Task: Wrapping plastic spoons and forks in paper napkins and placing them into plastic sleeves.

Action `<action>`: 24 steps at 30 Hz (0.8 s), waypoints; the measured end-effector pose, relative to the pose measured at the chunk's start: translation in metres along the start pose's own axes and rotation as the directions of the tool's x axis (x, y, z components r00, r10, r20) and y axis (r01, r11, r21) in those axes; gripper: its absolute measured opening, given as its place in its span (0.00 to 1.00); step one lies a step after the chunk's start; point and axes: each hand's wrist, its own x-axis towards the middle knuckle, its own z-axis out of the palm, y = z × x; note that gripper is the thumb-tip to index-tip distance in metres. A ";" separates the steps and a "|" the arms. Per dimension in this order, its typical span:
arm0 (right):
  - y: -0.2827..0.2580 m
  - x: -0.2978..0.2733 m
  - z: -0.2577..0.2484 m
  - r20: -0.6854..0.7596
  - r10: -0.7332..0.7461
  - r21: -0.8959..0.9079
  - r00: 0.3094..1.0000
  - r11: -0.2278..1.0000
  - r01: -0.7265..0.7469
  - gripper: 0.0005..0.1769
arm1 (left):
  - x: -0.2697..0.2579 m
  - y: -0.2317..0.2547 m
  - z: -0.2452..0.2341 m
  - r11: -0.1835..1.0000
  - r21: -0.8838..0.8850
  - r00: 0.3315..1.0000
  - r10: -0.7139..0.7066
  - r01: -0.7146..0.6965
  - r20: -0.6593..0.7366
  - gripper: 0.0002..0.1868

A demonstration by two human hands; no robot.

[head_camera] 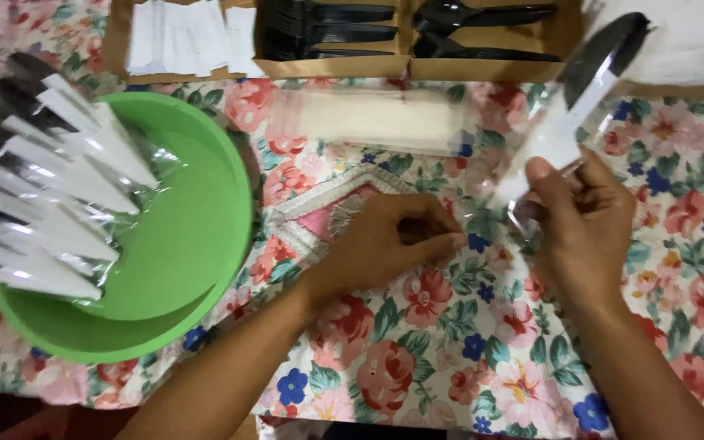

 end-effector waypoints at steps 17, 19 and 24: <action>0.115 0.060 -0.056 0.329 -0.230 -0.615 0.916 0.683 0.393 0.17 | 0.049 -0.087 0.002 0.608 -0.788 0.994 0.007 -0.092 -0.110 0.25; 0.093 0.064 -0.034 0.330 -0.168 -0.510 0.929 0.796 0.325 0.16 | 0.057 -0.093 0.002 0.551 -0.828 0.993 0.007 -0.105 -0.122 0.27; -0.024 0.029 0.081 0.329 -0.110 -0.384 0.938 0.892 0.239 0.13 | 0.093 -0.151 0.017 0.263 -0.949 0.979 0.149 -0.172 -0.137 0.33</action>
